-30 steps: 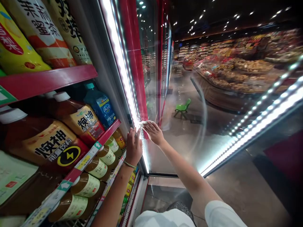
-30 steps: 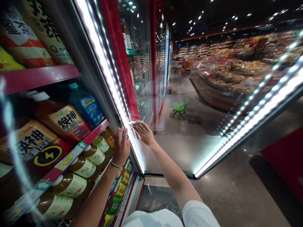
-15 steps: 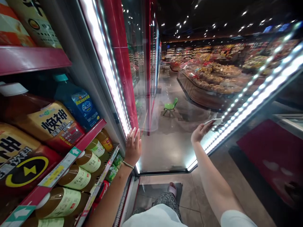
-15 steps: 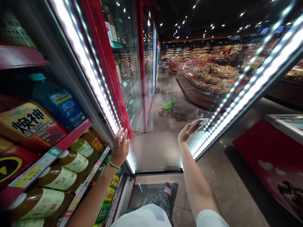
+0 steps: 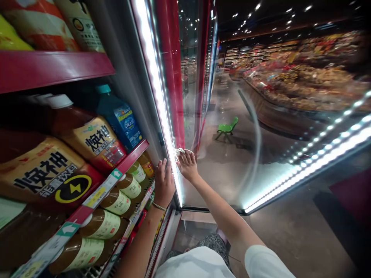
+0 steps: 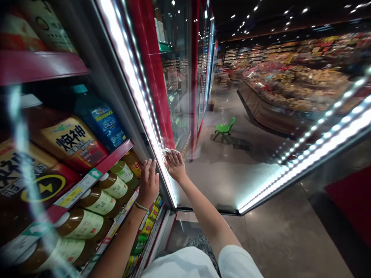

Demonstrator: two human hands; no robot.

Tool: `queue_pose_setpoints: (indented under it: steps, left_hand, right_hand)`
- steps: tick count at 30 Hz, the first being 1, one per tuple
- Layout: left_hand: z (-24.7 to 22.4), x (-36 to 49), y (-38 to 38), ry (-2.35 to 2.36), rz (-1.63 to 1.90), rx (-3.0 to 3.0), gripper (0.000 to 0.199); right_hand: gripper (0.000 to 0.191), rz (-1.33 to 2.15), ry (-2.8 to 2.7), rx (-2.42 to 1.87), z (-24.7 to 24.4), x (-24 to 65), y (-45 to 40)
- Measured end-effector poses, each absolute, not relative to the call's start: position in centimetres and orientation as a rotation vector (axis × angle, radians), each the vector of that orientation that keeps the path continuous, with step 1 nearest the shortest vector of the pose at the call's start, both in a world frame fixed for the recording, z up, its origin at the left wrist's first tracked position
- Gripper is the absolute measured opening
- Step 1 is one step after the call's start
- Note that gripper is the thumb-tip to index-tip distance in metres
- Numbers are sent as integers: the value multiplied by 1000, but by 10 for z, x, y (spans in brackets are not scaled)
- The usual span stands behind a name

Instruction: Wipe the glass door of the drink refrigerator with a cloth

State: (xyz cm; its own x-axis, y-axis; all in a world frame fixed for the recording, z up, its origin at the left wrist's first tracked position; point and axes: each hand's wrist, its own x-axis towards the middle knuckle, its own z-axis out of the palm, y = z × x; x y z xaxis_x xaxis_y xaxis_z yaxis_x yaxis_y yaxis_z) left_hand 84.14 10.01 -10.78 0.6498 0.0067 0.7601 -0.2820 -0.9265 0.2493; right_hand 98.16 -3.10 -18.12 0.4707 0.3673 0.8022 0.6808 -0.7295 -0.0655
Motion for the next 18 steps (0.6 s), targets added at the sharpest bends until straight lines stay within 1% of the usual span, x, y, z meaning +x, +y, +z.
queue_pose_setpoints:
  steps: [2, 3, 8, 10, 11, 13, 17, 18]
  left_hand:
    - [-107, 836, 107, -196, 1163, 2538, 61]
    - [-106, 834, 110, -184, 1164, 2539, 61]
    - [-105, 829, 117, -140, 1218, 2523, 62]
    - [-106, 829, 116, -134, 1231, 2519, 63]
    - [-106, 829, 115, -128, 1230, 2518, 63]
    - [-107, 830, 113, -115, 1217, 2520, 64]
    - [-111, 834, 106, -120, 1201, 2541, 65]
    - [-112, 835, 105, -129, 1202, 2545, 65]
  right_hand:
    - [41, -1119, -954, -2326, -162, 985, -25]
    - [42, -1121, -983, -2316, -144, 989, -24]
    - [59, -1299, -952, -2255, -5, 1015, -19]
    - [61, -1303, -974, -2259, 24, 1019, -18]
    - [61, -1287, -998, -2270, 24, 1017, -19]
    - [61, -1241, -1074, -2305, -9, 1008, -26]
    - [54, -1203, -1361, -2338, -130, 978, -58]
    - [54, -1180, -1433, -2334, -153, 972, -67]
